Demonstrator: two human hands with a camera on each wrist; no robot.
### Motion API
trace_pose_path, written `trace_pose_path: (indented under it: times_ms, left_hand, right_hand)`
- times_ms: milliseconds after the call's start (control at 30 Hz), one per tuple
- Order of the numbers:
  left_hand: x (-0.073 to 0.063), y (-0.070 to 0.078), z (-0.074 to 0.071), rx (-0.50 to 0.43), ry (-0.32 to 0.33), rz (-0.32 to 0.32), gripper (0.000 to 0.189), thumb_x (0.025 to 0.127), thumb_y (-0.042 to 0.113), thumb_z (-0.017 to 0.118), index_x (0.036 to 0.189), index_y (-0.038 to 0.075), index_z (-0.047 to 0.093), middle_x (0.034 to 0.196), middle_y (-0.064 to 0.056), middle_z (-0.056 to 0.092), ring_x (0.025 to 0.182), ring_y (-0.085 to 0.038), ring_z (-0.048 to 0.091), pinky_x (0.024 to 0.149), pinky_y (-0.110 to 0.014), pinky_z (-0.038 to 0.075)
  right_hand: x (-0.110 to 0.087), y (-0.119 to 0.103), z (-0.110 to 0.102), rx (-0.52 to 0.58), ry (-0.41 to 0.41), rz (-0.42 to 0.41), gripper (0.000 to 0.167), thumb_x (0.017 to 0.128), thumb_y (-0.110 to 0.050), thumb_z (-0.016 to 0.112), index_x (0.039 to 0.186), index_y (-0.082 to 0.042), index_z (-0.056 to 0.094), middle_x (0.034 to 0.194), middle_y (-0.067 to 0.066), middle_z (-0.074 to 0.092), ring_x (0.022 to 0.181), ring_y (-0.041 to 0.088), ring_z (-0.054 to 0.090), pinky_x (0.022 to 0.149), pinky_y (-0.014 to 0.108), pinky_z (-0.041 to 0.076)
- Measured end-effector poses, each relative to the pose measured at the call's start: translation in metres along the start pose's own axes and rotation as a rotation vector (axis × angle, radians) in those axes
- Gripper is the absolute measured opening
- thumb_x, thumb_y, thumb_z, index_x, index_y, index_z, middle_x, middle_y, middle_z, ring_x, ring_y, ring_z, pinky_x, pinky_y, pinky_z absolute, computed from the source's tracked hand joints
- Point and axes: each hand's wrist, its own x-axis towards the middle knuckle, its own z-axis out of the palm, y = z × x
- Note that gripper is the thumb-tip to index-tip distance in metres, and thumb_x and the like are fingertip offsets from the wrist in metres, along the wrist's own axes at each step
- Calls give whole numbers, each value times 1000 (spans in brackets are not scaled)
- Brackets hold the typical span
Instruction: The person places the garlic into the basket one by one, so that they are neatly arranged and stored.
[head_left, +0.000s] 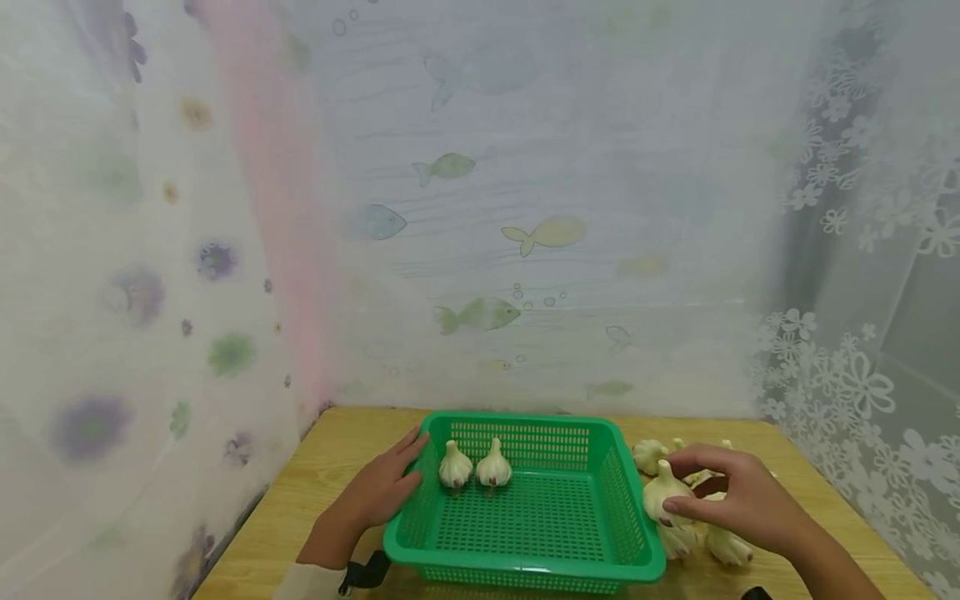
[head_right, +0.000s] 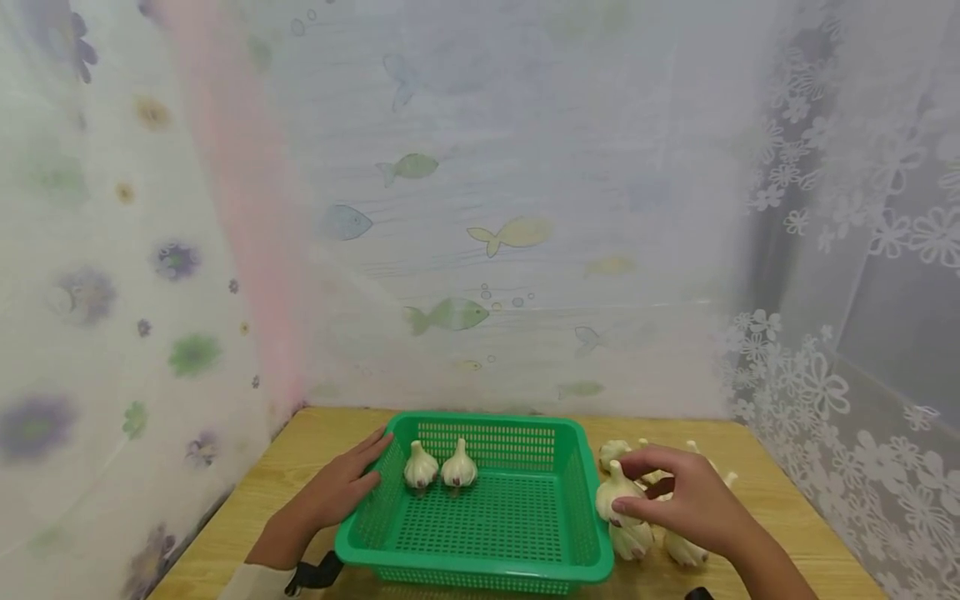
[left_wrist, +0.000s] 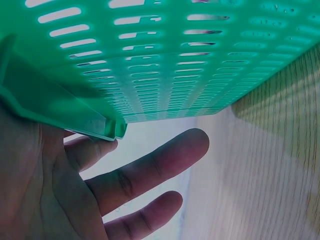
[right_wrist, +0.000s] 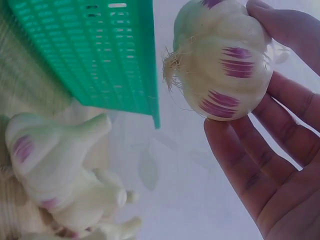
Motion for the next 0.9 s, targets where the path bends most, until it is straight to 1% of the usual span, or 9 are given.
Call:
trace_pose_path:
  times_ms: [200,300,567,733,900]
  left_hand:
    - [0,-2,1,4,-5,3,57,110,22,40,165,15,29,173,-7,20,155,-37,31,116,-63,36]
    - [-1,-1,0,-1,-7,2,57,109,22,40,165,15,30,173,-7,20,155,-38,31,116,-64,35]
    - [0,-1,0,1,-17,6,57,110,23,40,165,16,28,174,-7,18,155,-38,31,115,-64,36]
    - [-1,-1,0,-6,-12,8,57,110,22,41,165,15,29,174,-8,18,155,-39,31,113,-64,37]
    - [1,-4,2,3,-8,3,57,110,23,40,165,16,29,174,-5,18,155,-37,30,116,-64,35]
  right_hand:
    - [14,-1,7,28,-8,-43,36,87,-11,83,122,-16,74,113,-1,72,97,3,67,71,30,62]
    - [23,-2,13,35,-7,-51,35,87,-13,83,121,-13,74,114,0,72,98,3,67,72,30,62]
    - [42,-6,27,65,-24,8,35,88,-21,83,121,-13,73,117,3,71,101,4,68,74,31,62]
    - [53,-7,35,66,-24,12,37,88,-24,84,121,-11,73,117,6,72,102,5,68,74,31,63]
    - [64,-7,42,80,-47,35,38,87,-29,84,121,-17,73,117,4,72,104,8,68,76,32,62]
